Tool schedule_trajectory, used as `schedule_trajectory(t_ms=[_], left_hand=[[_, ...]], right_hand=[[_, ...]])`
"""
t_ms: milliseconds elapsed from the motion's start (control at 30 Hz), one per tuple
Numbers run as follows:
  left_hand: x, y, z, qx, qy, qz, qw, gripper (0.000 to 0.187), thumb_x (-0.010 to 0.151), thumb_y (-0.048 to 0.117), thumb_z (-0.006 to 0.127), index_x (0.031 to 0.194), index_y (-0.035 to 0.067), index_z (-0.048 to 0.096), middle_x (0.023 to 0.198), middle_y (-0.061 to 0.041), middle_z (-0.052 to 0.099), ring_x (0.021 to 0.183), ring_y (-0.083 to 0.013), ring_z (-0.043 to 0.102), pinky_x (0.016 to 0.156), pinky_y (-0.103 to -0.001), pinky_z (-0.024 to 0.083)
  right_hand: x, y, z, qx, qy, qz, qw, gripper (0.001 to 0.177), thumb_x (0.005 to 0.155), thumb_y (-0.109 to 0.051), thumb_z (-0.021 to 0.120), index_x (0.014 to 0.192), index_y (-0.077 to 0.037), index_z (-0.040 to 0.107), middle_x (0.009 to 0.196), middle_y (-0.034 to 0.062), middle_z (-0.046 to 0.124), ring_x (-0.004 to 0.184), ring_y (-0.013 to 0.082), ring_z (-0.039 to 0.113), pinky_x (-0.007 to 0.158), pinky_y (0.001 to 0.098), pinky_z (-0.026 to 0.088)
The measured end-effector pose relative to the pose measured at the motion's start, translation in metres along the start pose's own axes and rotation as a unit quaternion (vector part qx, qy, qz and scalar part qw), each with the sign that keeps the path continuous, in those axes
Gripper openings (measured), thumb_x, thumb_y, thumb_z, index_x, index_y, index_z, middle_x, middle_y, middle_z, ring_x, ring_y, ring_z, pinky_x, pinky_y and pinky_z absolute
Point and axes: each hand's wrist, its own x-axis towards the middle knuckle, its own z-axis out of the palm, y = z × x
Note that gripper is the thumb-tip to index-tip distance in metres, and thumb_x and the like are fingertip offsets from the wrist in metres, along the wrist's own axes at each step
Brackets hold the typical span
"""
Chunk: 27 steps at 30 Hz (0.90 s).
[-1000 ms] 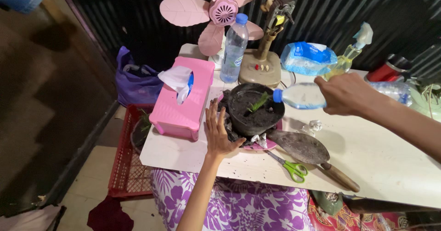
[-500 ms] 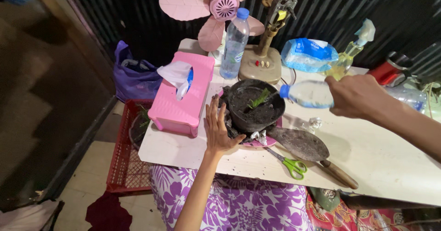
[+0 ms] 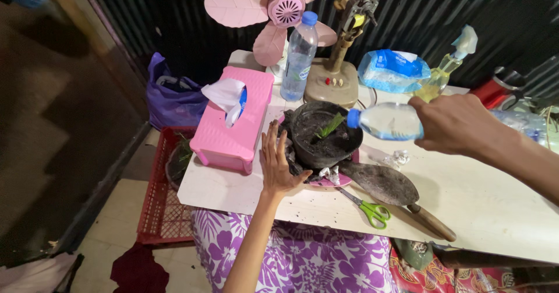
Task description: The person repots a small green plant into a black pot, adds soil by hand, waters it from a bottle, and trims the leaves with scissors. The person then repeats the process with a second plant, trimming and arranging soil around it.
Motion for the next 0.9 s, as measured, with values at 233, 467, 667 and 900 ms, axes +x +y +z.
schedule_trajectory(t_ms=[233, 467, 667, 900], left_hand=[[-0.005, -0.002, 0.000, 0.008, -0.018, -0.015, 1.000, 0.113, 0.085, 0.089, 0.045, 0.166, 0.014, 0.018, 0.171, -0.021, 0.024, 0.161, -0.0421, 0.020, 0.132, -0.064, 0.015], [-0.003, 0.001, -0.001, 0.000, -0.012, -0.005, 1.000, 0.112, 0.085, 0.086, 0.048, 0.165, 0.013, 0.020, 0.171, -0.022, 0.023, 0.161, -0.0424, 0.021, 0.132, -0.065, 0.014], [0.000, 0.002, -0.002, -0.002, -0.004, -0.001, 1.000, 0.111, 0.086, 0.086, 0.047, 0.165, 0.013, 0.019, 0.172, -0.022, 0.023, 0.162, -0.0421, 0.022, 0.133, -0.065, 0.014], [-0.001, -0.001, -0.001, 0.005, -0.007, -0.002, 1.000, 0.111, 0.086, 0.087, 0.047, 0.164, 0.013, 0.020, 0.170, -0.022, 0.025, 0.161, -0.0421, 0.022, 0.133, -0.065, 0.014]], right_hand=[[-0.007, 0.001, 0.000, -0.020, 0.041, -0.011, 0.999, 0.078, 0.075, -0.038, 0.082, 0.141, -0.008, 0.052, 0.067, 0.0123, 0.071, 0.068, 0.0314, 0.071, 0.059, 0.0442, 0.057], [0.004, 0.012, 0.012, -0.035, 0.036, 0.007, 0.999, 0.069, 0.080, -0.030, 0.076, 0.139, -0.004, 0.053, 0.064, 0.0122, 0.072, 0.063, 0.0293, 0.073, 0.055, 0.0419, 0.056], [0.010, 0.017, 0.022, -0.016, 0.055, 0.008, 0.998, 0.062, 0.078, -0.026, 0.075, 0.131, -0.001, 0.056, 0.064, 0.0128, 0.069, 0.062, 0.0290, 0.071, 0.053, 0.0420, 0.055], [-0.001, 0.012, 0.023, -0.013, 0.023, 0.017, 1.000, 0.055, 0.077, -0.022, 0.074, 0.126, -0.002, 0.057, 0.073, 0.0146, 0.073, 0.070, 0.0311, 0.073, 0.059, 0.0433, 0.059]])
